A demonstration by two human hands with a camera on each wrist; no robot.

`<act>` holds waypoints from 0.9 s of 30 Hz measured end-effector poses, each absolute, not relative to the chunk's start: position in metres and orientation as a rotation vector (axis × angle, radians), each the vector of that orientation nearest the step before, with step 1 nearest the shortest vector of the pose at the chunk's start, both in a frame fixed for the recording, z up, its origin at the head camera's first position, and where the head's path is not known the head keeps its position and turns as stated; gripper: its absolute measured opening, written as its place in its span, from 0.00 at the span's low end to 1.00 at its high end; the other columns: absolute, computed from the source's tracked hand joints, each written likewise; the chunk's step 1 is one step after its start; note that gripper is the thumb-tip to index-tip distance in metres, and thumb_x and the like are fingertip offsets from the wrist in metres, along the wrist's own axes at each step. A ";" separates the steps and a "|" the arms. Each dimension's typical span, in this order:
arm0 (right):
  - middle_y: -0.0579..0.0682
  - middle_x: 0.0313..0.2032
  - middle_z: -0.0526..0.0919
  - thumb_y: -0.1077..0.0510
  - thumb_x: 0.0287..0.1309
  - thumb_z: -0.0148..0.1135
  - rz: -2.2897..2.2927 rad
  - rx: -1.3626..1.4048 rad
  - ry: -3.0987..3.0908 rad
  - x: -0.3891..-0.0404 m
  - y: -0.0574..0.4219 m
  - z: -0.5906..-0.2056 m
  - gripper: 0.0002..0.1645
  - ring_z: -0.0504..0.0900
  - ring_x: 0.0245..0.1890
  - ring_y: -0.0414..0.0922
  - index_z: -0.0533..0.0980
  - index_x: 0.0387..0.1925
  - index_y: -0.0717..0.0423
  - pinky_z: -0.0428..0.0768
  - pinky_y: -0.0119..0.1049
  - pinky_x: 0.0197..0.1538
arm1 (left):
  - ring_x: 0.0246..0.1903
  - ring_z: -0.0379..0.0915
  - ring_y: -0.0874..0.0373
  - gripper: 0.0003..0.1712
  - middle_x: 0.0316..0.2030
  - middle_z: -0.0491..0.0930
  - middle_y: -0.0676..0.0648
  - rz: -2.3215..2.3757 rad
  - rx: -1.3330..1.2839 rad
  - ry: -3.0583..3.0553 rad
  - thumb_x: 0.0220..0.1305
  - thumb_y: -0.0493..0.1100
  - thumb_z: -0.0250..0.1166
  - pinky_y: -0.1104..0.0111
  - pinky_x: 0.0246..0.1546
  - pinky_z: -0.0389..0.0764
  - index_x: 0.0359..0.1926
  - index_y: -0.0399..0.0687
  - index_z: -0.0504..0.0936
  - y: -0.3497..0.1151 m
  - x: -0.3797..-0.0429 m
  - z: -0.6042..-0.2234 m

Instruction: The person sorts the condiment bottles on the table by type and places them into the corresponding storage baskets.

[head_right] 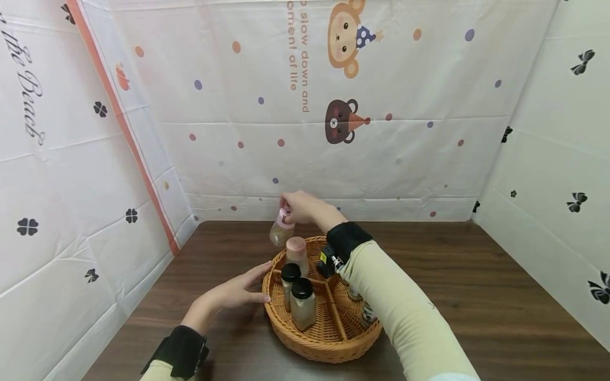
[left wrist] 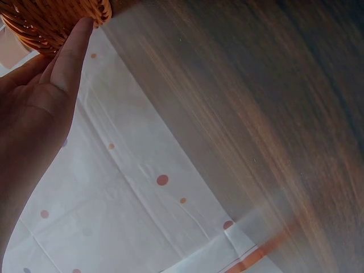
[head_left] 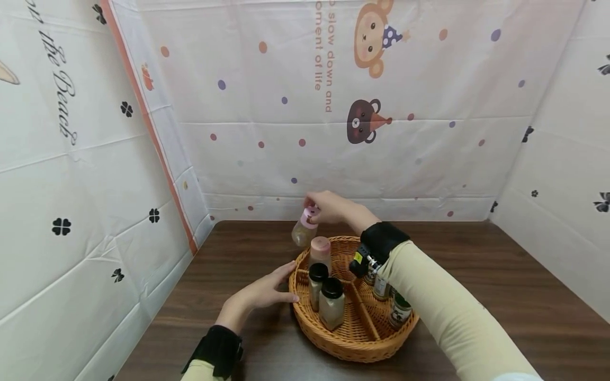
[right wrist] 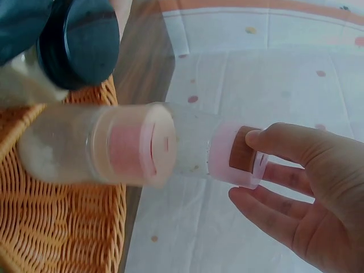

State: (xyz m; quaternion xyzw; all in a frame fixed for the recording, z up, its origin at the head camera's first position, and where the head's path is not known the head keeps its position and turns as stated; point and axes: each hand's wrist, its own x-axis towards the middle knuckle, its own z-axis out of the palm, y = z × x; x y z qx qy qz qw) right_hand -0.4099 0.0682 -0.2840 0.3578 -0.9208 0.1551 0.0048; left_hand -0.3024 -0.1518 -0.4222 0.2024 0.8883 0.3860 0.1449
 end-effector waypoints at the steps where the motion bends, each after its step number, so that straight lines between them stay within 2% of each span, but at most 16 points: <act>1: 0.56 0.50 0.81 0.60 0.61 0.66 0.488 1.119 -2.879 -0.410 0.071 -0.284 0.21 0.79 0.48 0.50 0.74 0.54 0.60 0.78 0.42 0.50 | 0.73 0.56 0.37 0.50 0.78 0.49 0.38 1.112 0.579 2.559 0.65 0.51 0.68 0.41 0.71 0.60 0.79 0.45 0.51 -0.152 -0.302 -0.422; 12: 0.58 0.47 0.81 0.62 0.60 0.66 0.497 1.092 -2.868 -0.410 0.107 -0.286 0.18 0.77 0.46 0.52 0.75 0.50 0.62 0.76 0.43 0.47 | 0.74 0.56 0.38 0.50 0.78 0.49 0.40 1.109 0.557 2.569 0.64 0.52 0.68 0.41 0.71 0.59 0.79 0.47 0.52 -0.150 -0.303 -0.423; 17: 0.58 0.48 0.80 0.61 0.61 0.65 0.521 1.058 -2.913 -0.408 0.123 -0.288 0.19 0.77 0.45 0.51 0.74 0.52 0.62 0.76 0.42 0.46 | 0.74 0.55 0.38 0.50 0.79 0.49 0.39 1.104 0.545 2.577 0.64 0.52 0.69 0.40 0.72 0.58 0.79 0.47 0.52 -0.148 -0.303 -0.423; 27: 0.57 0.50 0.81 0.59 0.62 0.65 0.519 0.995 -2.947 -0.408 0.141 -0.292 0.18 0.78 0.47 0.50 0.75 0.53 0.58 0.78 0.44 0.48 | 0.75 0.53 0.37 0.50 0.78 0.49 0.38 1.121 0.533 2.575 0.63 0.51 0.69 0.39 0.72 0.57 0.79 0.46 0.52 -0.148 -0.301 -0.422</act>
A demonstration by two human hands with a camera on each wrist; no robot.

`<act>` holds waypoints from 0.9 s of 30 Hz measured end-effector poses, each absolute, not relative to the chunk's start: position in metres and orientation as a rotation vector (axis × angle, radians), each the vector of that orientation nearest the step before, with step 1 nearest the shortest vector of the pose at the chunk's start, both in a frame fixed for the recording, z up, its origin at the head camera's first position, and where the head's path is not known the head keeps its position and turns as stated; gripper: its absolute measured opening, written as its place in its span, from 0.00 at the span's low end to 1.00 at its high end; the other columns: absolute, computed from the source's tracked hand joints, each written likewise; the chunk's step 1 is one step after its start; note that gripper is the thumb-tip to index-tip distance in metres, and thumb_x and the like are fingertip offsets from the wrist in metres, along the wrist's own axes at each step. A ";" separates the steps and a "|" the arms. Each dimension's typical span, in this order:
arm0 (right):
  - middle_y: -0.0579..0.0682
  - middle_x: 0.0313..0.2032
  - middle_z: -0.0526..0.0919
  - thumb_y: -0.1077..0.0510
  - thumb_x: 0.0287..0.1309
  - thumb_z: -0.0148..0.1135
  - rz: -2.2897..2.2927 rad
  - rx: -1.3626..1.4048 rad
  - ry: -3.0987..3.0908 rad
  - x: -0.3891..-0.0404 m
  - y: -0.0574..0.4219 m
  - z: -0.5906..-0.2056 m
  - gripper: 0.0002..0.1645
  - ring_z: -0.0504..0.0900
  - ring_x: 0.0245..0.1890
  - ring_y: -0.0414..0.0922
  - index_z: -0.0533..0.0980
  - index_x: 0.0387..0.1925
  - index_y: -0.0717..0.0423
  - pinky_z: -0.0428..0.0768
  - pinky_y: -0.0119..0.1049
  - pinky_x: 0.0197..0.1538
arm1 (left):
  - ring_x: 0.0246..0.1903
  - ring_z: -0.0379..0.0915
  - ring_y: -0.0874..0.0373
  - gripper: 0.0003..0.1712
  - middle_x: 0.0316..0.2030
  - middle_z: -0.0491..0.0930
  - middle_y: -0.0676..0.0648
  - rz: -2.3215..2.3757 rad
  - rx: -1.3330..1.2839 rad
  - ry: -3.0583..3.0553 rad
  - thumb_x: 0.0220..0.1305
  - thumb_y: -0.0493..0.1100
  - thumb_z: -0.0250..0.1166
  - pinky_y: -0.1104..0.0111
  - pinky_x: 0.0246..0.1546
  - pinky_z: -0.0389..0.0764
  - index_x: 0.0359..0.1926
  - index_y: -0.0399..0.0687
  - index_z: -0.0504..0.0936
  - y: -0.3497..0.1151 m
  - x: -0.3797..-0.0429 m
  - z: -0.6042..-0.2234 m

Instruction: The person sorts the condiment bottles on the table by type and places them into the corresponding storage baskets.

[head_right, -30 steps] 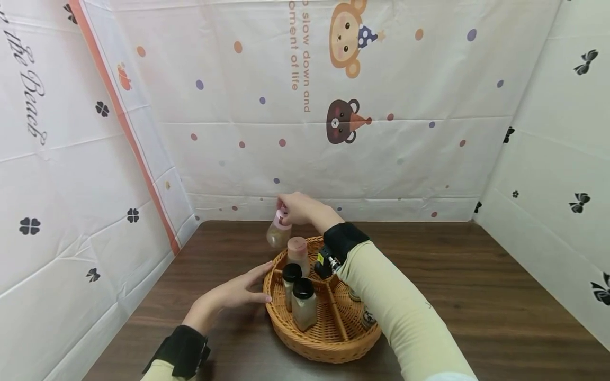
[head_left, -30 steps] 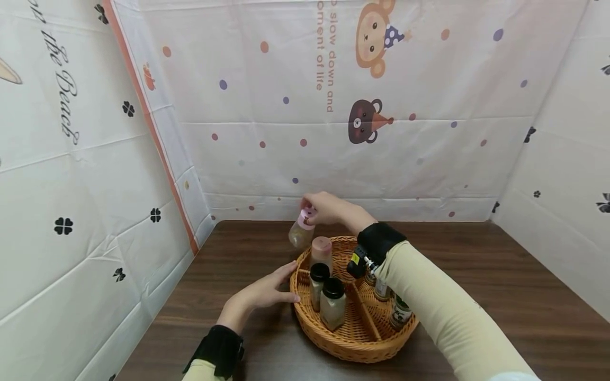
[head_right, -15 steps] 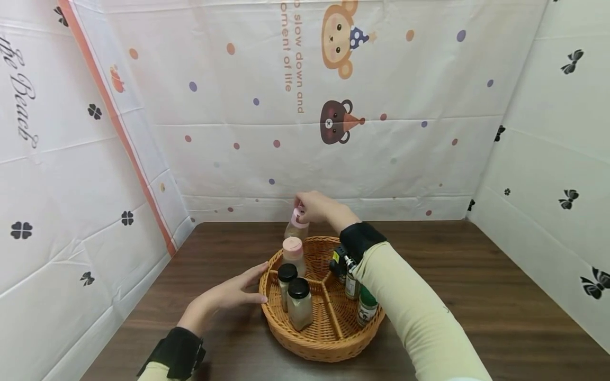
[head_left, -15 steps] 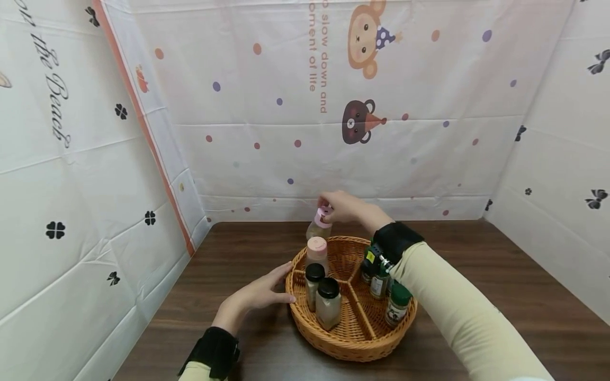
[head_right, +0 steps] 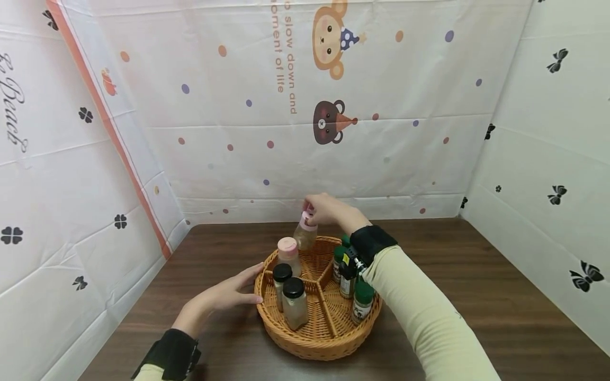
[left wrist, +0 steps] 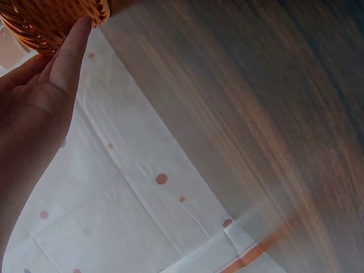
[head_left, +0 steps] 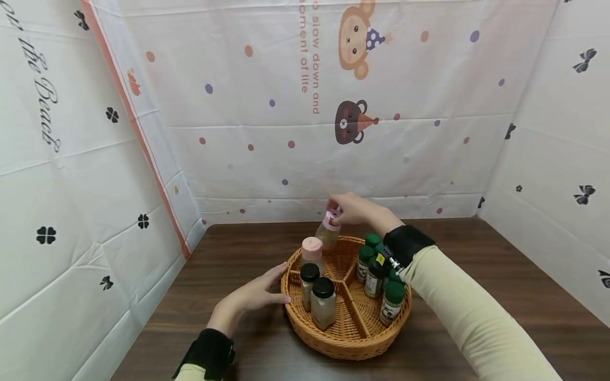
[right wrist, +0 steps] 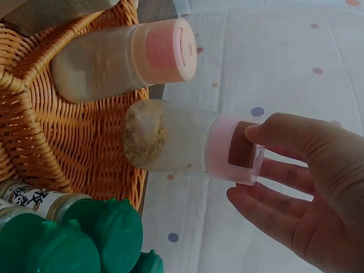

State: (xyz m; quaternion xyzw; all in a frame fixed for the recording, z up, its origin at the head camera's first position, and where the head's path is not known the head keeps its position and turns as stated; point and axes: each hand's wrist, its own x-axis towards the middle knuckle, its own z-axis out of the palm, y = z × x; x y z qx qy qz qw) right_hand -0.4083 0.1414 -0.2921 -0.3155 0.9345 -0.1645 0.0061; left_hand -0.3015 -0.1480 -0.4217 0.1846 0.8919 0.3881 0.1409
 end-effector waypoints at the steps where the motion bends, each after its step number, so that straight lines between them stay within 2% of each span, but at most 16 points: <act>1: 0.57 0.49 0.81 0.59 0.62 0.65 -0.517 -0.989 2.925 -0.408 0.142 -0.293 0.18 0.78 0.47 0.50 0.75 0.52 0.58 0.78 0.44 0.48 | 0.75 0.53 0.37 0.50 0.78 0.49 0.38 1.119 0.535 2.577 0.63 0.51 0.69 0.39 0.72 0.56 0.79 0.46 0.52 -0.148 -0.301 -0.422; 15: 0.50 0.48 0.81 0.54 0.63 0.66 -0.533 -0.892 2.886 -0.401 0.146 -0.301 0.16 0.78 0.45 0.47 0.77 0.51 0.49 0.78 0.41 0.48 | 0.74 0.54 0.37 0.50 0.78 0.50 0.38 1.115 0.517 2.577 0.64 0.51 0.69 0.39 0.71 0.58 0.79 0.47 0.52 -0.148 -0.300 -0.422; 27: 0.53 0.49 0.81 0.55 0.61 0.67 -0.490 -0.946 2.856 -0.404 0.149 -0.316 0.17 0.78 0.45 0.47 0.77 0.51 0.53 0.77 0.41 0.46 | 0.74 0.54 0.36 0.50 0.78 0.50 0.38 1.122 0.520 2.569 0.64 0.50 0.69 0.38 0.71 0.58 0.79 0.47 0.52 -0.147 -0.299 -0.421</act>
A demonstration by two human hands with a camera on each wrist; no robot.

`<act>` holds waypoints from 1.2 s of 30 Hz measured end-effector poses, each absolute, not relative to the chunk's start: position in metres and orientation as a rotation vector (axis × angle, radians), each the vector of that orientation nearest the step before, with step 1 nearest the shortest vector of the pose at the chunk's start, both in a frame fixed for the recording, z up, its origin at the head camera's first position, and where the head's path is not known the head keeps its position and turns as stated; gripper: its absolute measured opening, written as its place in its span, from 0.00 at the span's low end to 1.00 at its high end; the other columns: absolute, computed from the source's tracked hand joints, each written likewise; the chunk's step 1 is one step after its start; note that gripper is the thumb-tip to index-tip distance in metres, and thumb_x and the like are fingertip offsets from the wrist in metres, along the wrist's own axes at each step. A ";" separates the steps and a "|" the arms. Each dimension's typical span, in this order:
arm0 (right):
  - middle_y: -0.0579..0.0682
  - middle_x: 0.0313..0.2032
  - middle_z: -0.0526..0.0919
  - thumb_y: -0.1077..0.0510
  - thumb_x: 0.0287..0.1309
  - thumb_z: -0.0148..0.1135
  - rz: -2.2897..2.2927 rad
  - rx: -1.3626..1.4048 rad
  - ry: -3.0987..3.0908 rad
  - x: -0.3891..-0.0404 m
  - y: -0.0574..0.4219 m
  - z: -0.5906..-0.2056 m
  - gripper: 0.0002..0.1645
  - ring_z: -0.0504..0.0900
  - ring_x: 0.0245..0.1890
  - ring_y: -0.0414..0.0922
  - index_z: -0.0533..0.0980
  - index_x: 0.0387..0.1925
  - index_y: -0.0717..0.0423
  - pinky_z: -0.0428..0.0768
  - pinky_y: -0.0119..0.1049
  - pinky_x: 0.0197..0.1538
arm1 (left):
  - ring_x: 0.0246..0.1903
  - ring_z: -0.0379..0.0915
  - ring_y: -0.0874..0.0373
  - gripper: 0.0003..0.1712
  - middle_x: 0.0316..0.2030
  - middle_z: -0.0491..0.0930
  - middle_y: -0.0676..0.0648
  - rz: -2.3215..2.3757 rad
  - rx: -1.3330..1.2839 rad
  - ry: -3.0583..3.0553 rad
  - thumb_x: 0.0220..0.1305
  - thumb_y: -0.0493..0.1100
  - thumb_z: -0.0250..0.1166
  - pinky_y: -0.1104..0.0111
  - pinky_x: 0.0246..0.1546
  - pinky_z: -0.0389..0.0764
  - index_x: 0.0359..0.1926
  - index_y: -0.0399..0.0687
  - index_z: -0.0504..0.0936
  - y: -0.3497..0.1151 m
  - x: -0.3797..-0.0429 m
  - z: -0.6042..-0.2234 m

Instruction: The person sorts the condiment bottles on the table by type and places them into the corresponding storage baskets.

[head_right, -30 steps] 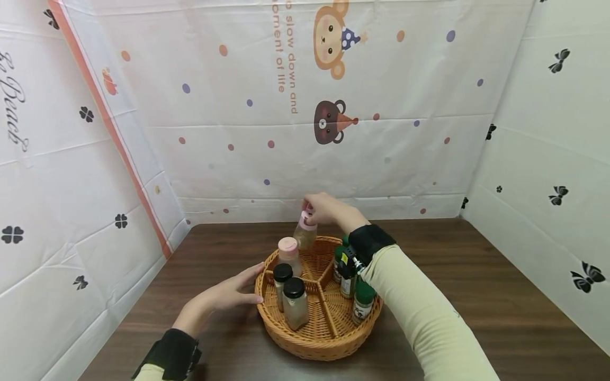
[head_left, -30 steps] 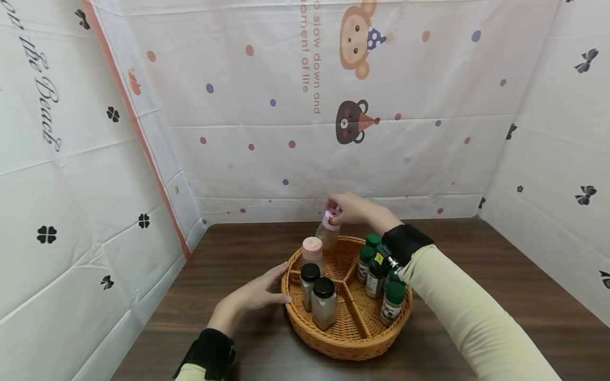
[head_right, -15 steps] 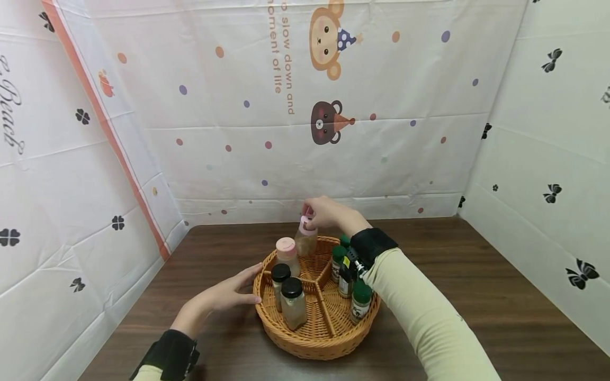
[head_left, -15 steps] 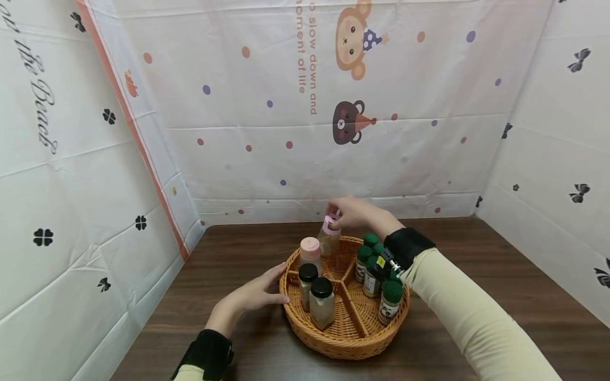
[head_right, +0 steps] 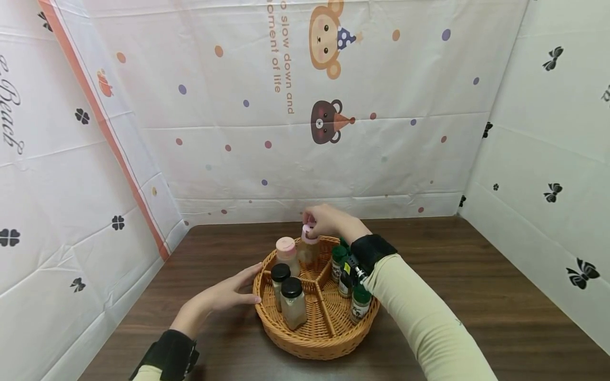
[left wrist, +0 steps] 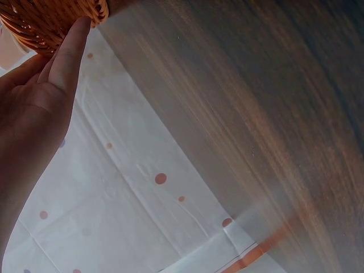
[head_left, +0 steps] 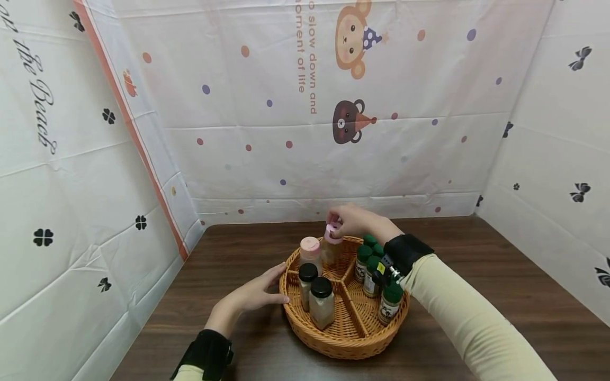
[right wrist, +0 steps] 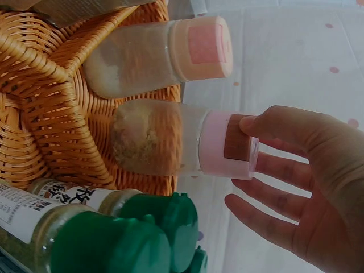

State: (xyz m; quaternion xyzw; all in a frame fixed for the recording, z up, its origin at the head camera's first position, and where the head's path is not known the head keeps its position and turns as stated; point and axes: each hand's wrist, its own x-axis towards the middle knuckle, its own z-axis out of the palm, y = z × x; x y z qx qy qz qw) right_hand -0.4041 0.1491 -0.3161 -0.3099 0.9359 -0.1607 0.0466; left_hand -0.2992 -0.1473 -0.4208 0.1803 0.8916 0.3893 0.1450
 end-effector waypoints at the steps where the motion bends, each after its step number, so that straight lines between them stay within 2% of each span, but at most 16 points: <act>1: 0.53 0.49 0.82 0.56 0.61 0.67 -0.491 -0.951 2.853 -0.404 0.149 -0.317 0.17 0.78 0.44 0.47 0.77 0.51 0.54 0.77 0.41 0.46 | 0.74 0.55 0.36 0.50 0.78 0.50 0.38 1.122 0.520 2.568 0.64 0.50 0.69 0.39 0.71 0.58 0.79 0.47 0.52 -0.147 -0.299 -0.421; 9: 0.52 0.43 0.83 0.57 0.59 0.69 -0.454 -0.984 2.860 -0.406 0.148 -0.326 0.17 0.77 0.39 0.45 0.78 0.50 0.55 0.74 0.37 0.41 | 0.74 0.55 0.36 0.50 0.78 0.49 0.38 1.116 0.528 2.570 0.64 0.50 0.69 0.39 0.70 0.59 0.79 0.46 0.52 -0.147 -0.299 -0.421; 26: 0.53 0.47 0.83 0.57 0.60 0.69 -0.431 -0.967 2.861 -0.407 0.142 -0.333 0.17 0.79 0.45 0.48 0.79 0.50 0.54 0.79 0.42 0.49 | 0.74 0.55 0.36 0.50 0.78 0.49 0.38 1.105 0.533 2.576 0.64 0.51 0.69 0.39 0.70 0.59 0.79 0.47 0.52 -0.147 -0.299 -0.420; 36: 0.54 0.46 0.83 0.57 0.62 0.68 -0.458 -0.975 2.845 -0.405 0.142 -0.332 0.17 0.79 0.45 0.47 0.79 0.52 0.55 0.79 0.43 0.49 | 0.74 0.54 0.37 0.50 0.78 0.49 0.38 1.118 0.539 2.565 0.64 0.50 0.69 0.40 0.71 0.58 0.78 0.45 0.52 -0.146 -0.300 -0.420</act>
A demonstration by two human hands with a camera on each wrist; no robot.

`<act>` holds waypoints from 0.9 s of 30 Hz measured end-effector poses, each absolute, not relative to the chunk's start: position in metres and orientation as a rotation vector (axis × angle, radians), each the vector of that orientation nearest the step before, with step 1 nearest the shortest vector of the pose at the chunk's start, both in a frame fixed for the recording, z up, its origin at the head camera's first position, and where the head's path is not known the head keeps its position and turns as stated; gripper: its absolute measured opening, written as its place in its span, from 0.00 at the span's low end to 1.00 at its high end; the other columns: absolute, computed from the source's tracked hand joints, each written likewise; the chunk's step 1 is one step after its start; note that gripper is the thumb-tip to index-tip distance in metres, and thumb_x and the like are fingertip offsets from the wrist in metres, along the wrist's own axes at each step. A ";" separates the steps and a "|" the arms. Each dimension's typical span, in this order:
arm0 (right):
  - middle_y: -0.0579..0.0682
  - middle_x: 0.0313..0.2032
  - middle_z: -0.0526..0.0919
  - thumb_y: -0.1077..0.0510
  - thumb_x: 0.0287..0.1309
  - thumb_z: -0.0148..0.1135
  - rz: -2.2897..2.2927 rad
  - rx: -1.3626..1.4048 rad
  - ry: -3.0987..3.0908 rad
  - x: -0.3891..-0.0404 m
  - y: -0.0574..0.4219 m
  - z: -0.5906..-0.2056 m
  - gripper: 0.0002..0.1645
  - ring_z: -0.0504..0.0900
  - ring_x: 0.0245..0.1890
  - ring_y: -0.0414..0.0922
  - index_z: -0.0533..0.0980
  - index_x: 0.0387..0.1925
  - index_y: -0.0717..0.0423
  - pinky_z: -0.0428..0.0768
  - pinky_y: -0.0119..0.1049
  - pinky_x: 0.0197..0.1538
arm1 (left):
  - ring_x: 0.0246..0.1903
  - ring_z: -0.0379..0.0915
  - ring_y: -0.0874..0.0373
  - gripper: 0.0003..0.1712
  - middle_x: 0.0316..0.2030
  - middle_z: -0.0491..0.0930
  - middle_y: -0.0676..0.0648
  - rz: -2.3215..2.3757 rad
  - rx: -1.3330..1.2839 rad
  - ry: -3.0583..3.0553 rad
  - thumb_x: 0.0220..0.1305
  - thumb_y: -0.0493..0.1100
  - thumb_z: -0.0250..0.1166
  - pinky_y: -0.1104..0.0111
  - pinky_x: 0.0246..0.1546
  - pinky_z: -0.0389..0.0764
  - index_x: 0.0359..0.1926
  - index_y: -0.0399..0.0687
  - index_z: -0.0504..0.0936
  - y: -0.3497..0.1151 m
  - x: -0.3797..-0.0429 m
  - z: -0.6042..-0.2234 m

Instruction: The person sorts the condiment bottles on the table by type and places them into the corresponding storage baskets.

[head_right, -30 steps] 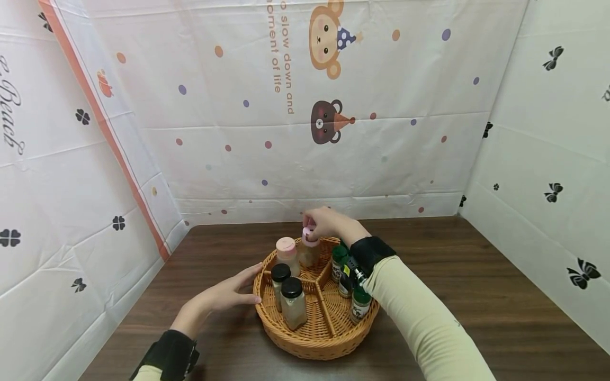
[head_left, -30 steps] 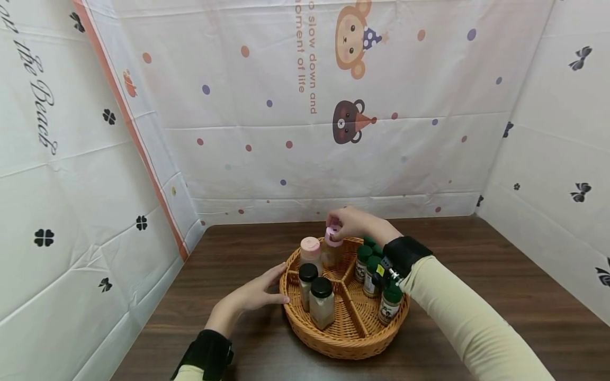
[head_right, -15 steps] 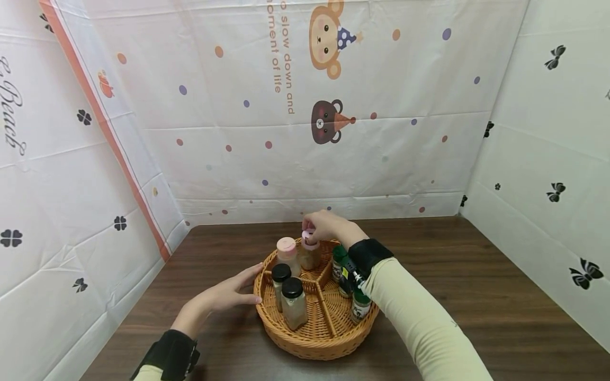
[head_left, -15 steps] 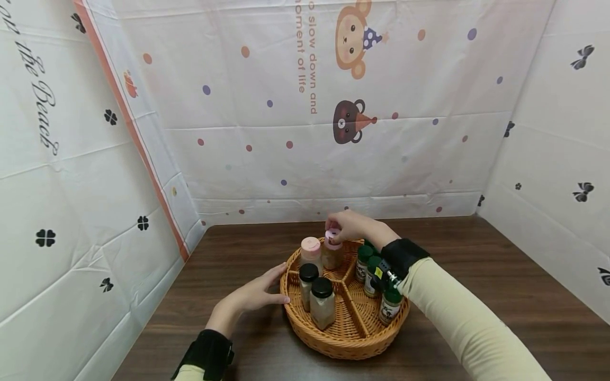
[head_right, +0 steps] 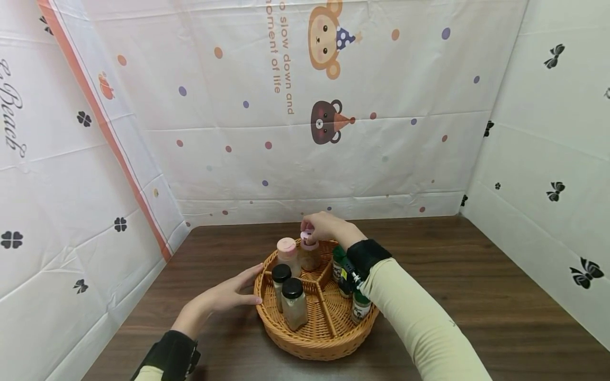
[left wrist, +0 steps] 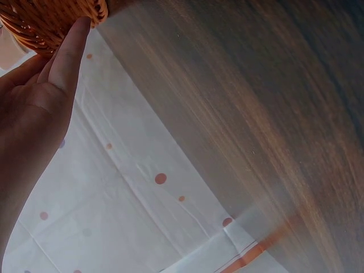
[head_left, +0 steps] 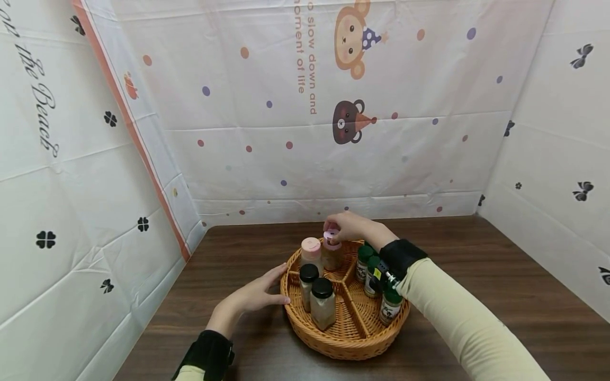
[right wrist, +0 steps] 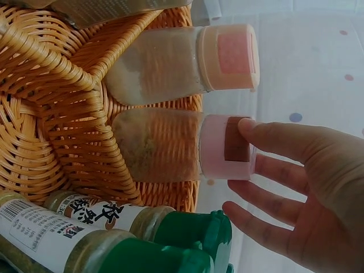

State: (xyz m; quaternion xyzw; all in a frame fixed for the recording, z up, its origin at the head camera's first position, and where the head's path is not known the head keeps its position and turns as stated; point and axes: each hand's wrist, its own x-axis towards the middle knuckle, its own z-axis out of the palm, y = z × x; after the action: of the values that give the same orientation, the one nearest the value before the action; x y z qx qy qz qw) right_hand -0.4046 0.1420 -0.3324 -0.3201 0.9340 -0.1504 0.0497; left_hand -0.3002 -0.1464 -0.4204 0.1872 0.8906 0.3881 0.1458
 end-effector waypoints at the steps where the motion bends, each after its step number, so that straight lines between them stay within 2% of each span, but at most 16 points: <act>1: 0.54 0.47 0.83 0.57 0.62 0.67 -0.459 -0.978 2.845 -0.404 0.143 -0.333 0.18 0.80 0.45 0.47 0.79 0.52 0.55 0.79 0.42 0.49 | 0.74 0.54 0.37 0.50 0.78 0.49 0.38 1.117 0.540 2.565 0.64 0.50 0.69 0.40 0.71 0.58 0.78 0.45 0.52 -0.146 -0.300 -0.420; 7: 0.54 0.48 0.83 0.56 0.63 0.67 -0.487 -0.982 2.835 -0.405 0.148 -0.337 0.19 0.80 0.46 0.47 0.77 0.54 0.55 0.79 0.42 0.49 | 0.74 0.55 0.37 0.50 0.78 0.49 0.38 1.111 0.535 2.566 0.64 0.51 0.69 0.40 0.71 0.59 0.79 0.45 0.52 -0.146 -0.300 -0.420; 15: 0.56 0.55 0.82 0.57 0.64 0.66 -0.571 -0.966 2.819 -0.400 0.158 -0.335 0.22 0.81 0.57 0.52 0.75 0.58 0.58 0.80 0.47 0.59 | 0.74 0.55 0.35 0.51 0.78 0.49 0.37 1.109 0.572 2.561 0.63 0.52 0.69 0.39 0.70 0.59 0.79 0.45 0.51 -0.148 -0.300 -0.420; 22: 0.58 0.61 0.78 0.54 0.65 0.65 -0.594 -0.913 2.841 -0.398 0.170 -0.330 0.26 0.77 0.62 0.57 0.73 0.62 0.57 0.76 0.52 0.63 | 0.76 0.48 0.36 0.51 0.78 0.49 0.38 1.063 0.600 2.591 0.64 0.53 0.68 0.39 0.71 0.58 0.79 0.45 0.51 -0.148 -0.300 -0.420; 27: 0.58 0.63 0.75 0.52 0.66 0.64 -0.668 -0.841 2.825 -0.393 0.176 -0.320 0.27 0.74 0.64 0.58 0.72 0.63 0.55 0.76 0.52 0.63 | 0.76 0.47 0.37 0.52 0.78 0.50 0.38 1.047 0.577 2.614 0.63 0.54 0.69 0.38 0.71 0.56 0.79 0.46 0.52 -0.147 -0.299 -0.419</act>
State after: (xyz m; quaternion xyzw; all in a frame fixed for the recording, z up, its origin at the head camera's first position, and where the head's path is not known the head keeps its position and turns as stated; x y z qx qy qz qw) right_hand -0.3928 0.1759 -0.3202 -0.2778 0.9330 -0.2207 0.0593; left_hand -0.2987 -0.1474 -0.4187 0.1991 0.9012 0.3610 0.1334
